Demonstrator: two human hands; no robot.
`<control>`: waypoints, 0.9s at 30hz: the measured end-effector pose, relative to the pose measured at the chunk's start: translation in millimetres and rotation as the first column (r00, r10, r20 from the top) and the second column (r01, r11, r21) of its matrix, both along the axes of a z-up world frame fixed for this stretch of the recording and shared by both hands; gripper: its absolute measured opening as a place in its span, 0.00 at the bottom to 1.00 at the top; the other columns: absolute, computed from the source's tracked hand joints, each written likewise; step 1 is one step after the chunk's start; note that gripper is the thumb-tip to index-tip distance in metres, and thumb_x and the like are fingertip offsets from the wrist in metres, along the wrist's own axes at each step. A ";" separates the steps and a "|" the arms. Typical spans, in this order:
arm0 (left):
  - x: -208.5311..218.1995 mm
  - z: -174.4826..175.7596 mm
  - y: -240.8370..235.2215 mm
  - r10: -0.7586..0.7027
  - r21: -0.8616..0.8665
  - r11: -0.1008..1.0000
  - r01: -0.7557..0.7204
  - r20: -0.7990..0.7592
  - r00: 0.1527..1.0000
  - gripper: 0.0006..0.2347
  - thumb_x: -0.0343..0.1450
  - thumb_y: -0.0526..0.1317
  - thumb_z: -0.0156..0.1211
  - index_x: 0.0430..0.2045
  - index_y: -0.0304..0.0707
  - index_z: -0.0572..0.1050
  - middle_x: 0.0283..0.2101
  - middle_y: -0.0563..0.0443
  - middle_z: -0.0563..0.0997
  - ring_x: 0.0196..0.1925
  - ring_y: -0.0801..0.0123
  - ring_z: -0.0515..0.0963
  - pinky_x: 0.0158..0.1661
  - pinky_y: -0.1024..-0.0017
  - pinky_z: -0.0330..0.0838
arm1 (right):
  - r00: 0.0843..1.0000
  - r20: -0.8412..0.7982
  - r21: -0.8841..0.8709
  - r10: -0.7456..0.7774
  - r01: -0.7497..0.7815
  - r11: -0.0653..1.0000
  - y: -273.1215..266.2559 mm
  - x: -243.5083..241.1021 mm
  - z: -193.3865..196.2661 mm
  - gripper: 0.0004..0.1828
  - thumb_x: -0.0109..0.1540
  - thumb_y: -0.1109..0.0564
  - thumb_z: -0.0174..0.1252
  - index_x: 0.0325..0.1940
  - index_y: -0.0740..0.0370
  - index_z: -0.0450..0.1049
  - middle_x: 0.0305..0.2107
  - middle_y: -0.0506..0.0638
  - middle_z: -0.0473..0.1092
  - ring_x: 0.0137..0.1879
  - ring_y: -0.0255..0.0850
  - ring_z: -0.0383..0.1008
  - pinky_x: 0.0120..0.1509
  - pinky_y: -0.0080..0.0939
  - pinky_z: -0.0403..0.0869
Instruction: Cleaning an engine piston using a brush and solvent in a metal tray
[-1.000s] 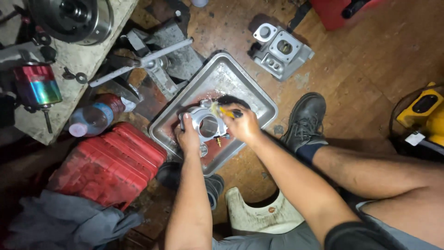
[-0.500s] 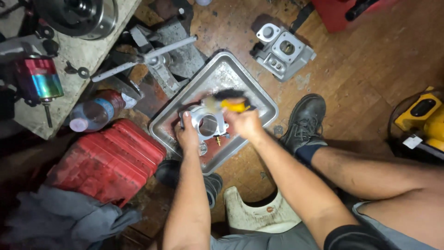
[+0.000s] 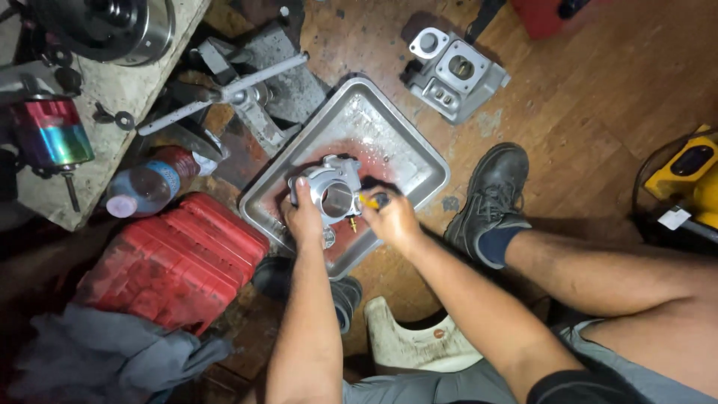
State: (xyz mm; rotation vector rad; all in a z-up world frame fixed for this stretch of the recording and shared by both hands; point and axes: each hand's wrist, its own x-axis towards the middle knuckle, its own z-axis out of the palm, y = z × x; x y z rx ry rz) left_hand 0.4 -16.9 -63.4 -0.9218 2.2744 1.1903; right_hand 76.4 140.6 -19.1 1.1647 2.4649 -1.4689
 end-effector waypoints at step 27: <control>-17.2 33.0 10.2 -0.024 0.052 0.998 0.021 0.056 0.998 0.33 0.70 0.67 0.55 0.55 0.36 0.75 0.60 0.37 0.76 0.68 0.51 0.70 0.66 0.60 0.63 | 0.955 -0.107 -0.388 -0.275 0.215 0.896 -4.4 11.2 -14.8 0.04 0.58 0.58 0.69 0.36 0.56 0.82 0.23 0.51 0.78 0.28 0.40 0.79 0.33 0.42 0.77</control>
